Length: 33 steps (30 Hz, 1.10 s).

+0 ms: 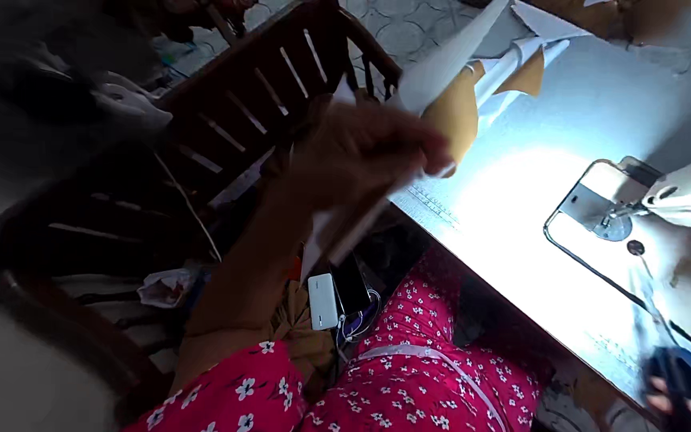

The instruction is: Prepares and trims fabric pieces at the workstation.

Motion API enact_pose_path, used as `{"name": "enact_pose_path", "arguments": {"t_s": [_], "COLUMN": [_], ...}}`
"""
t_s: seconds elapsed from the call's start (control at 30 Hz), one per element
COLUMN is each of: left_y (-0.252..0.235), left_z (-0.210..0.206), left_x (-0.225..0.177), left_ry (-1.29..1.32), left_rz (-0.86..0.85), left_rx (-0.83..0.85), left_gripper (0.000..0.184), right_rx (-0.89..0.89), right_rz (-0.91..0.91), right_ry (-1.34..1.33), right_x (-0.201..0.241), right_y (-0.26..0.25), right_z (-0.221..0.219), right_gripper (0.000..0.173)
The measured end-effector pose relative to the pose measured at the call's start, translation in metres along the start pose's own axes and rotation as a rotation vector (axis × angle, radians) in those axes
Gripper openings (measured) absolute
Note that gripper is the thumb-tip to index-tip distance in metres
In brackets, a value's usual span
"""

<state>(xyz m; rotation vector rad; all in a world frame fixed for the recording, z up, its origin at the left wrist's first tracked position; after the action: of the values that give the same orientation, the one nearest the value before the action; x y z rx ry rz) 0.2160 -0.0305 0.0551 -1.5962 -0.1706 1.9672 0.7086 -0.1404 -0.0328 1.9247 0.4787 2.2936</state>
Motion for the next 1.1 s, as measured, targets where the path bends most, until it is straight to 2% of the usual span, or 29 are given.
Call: {"name": "enact_pose_path", "arguments": {"t_s": [0.07,0.13,0.23,0.33,0.5,0.67,0.93,1.03,1.1], "left_y": [0.003,0.003,0.005,0.006,0.006,0.006,0.006,0.012,0.019], "left_z": [-0.047,-0.086,-0.120,-0.135,-0.141,-0.143,-0.151,-0.130,-0.088], "left_x": [0.035,0.066,0.088,0.095,0.095,0.100,0.106,0.099,0.085], "left_ry": [0.038,0.059,0.142,0.115,0.103,-0.059,-0.013,0.014,-0.117], "left_rz": [0.053,0.145,0.269,0.276,0.321,0.208,0.241,0.266,0.243], "left_rx": [0.050,0.066,0.131,0.189,0.239,0.258,0.285,0.151,-0.015], "left_gripper": [0.020,0.025,0.035,0.041,0.047,0.044,0.051,0.050,0.053], "right_rx": [0.158,0.233,0.228,0.205,0.169,0.153,0.151,0.184,0.217], "right_rz": [-0.007,0.070,0.224,0.260,0.161,0.218,0.239,0.277,0.283], "right_ry": [-0.292,-0.335,-0.024,0.184,0.218,0.246,0.235,0.157,0.041], "right_x": [0.002,-0.006,-0.006,0.003,0.008,0.005,-0.003,-0.010,-0.017], "right_y": [-0.002,-0.008,-0.014,-0.024,-0.039,-0.046,-0.043,-0.033,-0.019], "right_z": [-0.030,-0.058,-0.082,-0.098,-0.106,-0.106,-0.100,-0.093,-0.085], "right_gripper": [0.040,0.042,0.054,0.059,0.045,0.044,0.038,0.039,0.047]}}
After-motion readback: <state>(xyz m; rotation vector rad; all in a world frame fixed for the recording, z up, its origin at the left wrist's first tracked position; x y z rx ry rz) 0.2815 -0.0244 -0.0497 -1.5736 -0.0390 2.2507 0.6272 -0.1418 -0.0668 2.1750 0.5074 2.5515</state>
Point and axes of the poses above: each hand's wrist, its own y-axis away from the middle knuckle, its own z-axis out of the back of the hand, x = y × z, the point moved 1 cm from there along -y, towards the middle knuckle
